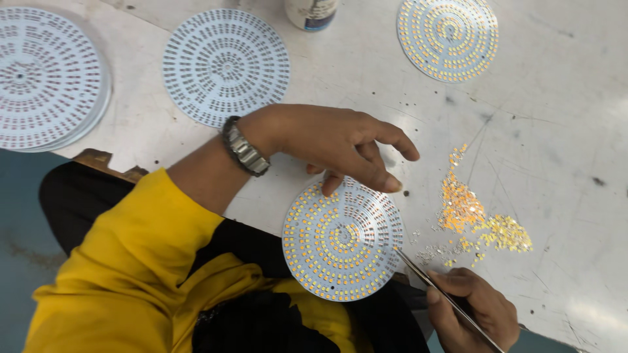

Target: The person uses tweezers to pick small yellow and silver components from a table and place them into empty slots on a circular LED module. The person rotates the module as needed to reach different areas while continuing to fill the slots.

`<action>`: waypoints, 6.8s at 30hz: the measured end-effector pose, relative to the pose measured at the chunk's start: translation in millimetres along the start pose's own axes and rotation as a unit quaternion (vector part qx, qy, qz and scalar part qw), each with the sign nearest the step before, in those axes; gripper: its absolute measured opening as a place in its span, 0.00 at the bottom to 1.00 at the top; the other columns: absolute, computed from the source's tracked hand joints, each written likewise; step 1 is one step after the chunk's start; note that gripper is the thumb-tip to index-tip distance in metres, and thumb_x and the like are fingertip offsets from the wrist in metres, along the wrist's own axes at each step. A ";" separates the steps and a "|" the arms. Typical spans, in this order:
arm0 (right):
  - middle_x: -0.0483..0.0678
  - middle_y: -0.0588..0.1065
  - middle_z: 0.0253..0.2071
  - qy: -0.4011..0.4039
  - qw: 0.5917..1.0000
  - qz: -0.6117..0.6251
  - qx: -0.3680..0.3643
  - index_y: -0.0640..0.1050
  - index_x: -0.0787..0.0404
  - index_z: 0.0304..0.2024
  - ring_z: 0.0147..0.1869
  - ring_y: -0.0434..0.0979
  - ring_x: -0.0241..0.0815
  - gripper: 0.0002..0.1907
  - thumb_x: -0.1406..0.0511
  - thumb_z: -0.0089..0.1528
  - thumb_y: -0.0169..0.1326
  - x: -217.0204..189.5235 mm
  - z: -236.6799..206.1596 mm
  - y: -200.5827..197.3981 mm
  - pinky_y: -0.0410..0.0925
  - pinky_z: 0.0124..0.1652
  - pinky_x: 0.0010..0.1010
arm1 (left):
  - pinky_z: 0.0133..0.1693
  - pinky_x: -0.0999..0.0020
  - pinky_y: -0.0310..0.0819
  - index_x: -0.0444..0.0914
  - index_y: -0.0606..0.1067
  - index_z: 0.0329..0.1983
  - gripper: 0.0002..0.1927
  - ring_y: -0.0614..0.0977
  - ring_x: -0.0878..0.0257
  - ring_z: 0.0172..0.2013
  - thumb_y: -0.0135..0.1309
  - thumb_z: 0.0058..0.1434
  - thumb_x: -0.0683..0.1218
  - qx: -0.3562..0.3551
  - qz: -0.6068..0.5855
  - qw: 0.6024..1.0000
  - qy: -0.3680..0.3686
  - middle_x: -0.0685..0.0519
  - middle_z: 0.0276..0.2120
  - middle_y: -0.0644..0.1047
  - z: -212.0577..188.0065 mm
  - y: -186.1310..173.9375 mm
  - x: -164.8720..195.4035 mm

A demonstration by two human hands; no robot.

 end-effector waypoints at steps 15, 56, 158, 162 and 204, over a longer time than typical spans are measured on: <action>0.50 0.74 0.21 -0.083 0.996 -0.033 0.008 0.78 0.66 0.32 0.24 0.73 0.38 0.07 0.68 0.55 0.62 -61.2 15.3 45.5 0.65 0.26 0.26 | 0.13 0.75 0.65 0.47 0.67 0.66 0.40 0.81 0.66 0.13 0.54 0.52 0.66 0.020 -0.002 0.999 -0.042 0.51 0.37 0.87 -8.8 -12.4 -4.3; 0.40 0.70 0.22 -0.182 0.969 -0.156 -0.066 0.79 0.57 0.31 0.29 0.69 0.38 0.06 0.64 0.54 0.64 -132.5 72.2 79.3 0.55 0.41 0.37 | 0.14 0.74 0.66 0.48 0.67 0.66 0.41 0.82 0.65 0.14 0.54 0.50 0.68 0.030 0.014 0.998 -0.045 0.52 0.35 0.87 -6.6 -12.9 -4.0; 0.55 0.81 0.36 -0.024 0.803 0.482 -0.349 0.82 0.66 0.39 0.52 0.84 0.59 0.13 0.65 0.65 0.49 -26.0 13.3 -25.4 0.54 0.76 0.56 | 0.54 0.37 0.75 0.71 0.26 0.76 0.48 0.74 0.32 0.60 0.49 0.74 0.51 -0.010 -0.653 0.735 0.183 0.21 0.68 0.56 -98.1 136.4 -134.5; 0.54 0.80 0.39 -0.043 0.794 0.466 -0.388 0.82 0.66 0.41 0.54 0.83 0.58 0.12 0.65 0.65 0.49 -36.7 30.6 -12.2 0.52 0.78 0.54 | 0.48 0.41 0.86 0.45 0.42 0.79 0.42 0.83 0.34 0.53 0.54 0.71 0.49 0.085 -0.499 0.843 0.181 0.20 0.65 0.64 -120.3 90.3 -107.0; 0.58 0.79 0.35 -0.036 0.912 0.353 -0.207 0.80 0.67 0.43 0.49 0.83 0.57 0.15 0.62 0.67 0.47 -2.1 14.8 -25.3 0.70 0.65 0.57 | 0.22 0.64 0.71 0.46 0.79 0.57 0.32 0.74 0.61 0.12 0.49 0.62 0.71 0.141 -0.008 0.964 -0.227 0.46 0.35 0.84 25.5 -62.0 -19.8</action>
Point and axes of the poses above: each hand's wrist, its own z-axis towards the middle knuckle, its own y-axis out of the palm, x = y × z, the point moved 3 cm from there along z, towards the middle knuckle
